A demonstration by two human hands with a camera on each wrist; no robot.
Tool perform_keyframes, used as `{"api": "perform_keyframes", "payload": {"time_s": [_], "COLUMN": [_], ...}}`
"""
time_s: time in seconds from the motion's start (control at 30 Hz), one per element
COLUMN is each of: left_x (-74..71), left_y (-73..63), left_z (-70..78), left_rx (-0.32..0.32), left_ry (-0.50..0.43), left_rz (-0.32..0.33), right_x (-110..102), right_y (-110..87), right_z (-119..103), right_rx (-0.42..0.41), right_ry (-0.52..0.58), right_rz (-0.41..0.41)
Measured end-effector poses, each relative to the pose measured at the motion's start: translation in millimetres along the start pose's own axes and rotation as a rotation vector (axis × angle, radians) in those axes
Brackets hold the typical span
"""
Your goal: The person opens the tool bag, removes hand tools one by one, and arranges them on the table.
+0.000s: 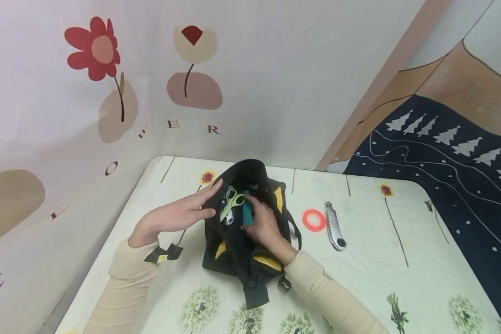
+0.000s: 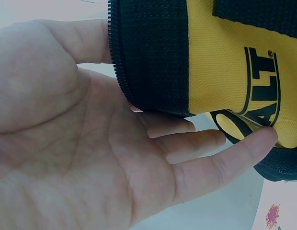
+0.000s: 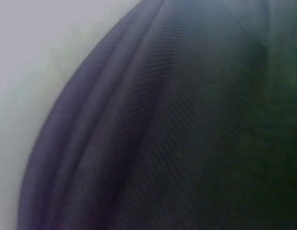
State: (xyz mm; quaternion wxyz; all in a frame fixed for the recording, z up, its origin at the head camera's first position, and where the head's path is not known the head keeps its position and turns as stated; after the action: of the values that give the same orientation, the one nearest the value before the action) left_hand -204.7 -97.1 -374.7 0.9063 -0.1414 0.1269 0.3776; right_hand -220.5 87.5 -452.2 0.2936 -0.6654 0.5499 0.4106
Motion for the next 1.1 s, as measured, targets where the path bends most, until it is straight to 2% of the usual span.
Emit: {"api": "perform_keyframes", "payload": {"time_s": [0.4, 0.73, 1.1], "left_x": [-0.2, -0.3, -0.2], "left_y": [-0.8, -0.5, -0.8], "left_z": [1.2, -0.3, 0.7], "left_rx": [0.004, -0.005, -0.004], "left_ry": [-0.006, -0.006, -0.008], "left_rz": [0.0, 0.003, 0.002], "right_x": [-13.3, -22.9, -28.3], "right_y": [-10.4, -16.4, -20.6], "right_z": [-3.2, -2.7, -4.3], "right_rx": [-0.014, -0.002, -0.031], "right_ry": [-0.033, 0.032, 0.079], "right_rz": [0.034, 0.087, 0.133]}}
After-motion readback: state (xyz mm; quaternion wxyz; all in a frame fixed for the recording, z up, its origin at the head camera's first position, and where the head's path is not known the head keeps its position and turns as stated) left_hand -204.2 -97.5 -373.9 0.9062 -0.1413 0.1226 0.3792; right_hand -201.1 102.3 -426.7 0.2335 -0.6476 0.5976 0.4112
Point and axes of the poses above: each hand's wrist, its own y-axis towards the middle knuckle, its own x-axis out of the palm, z = x × y, the point moved 8 cm from there along y, towards the middle knuckle, and after that the axes turned 14 degrees about -y, right-handed, at the moved point
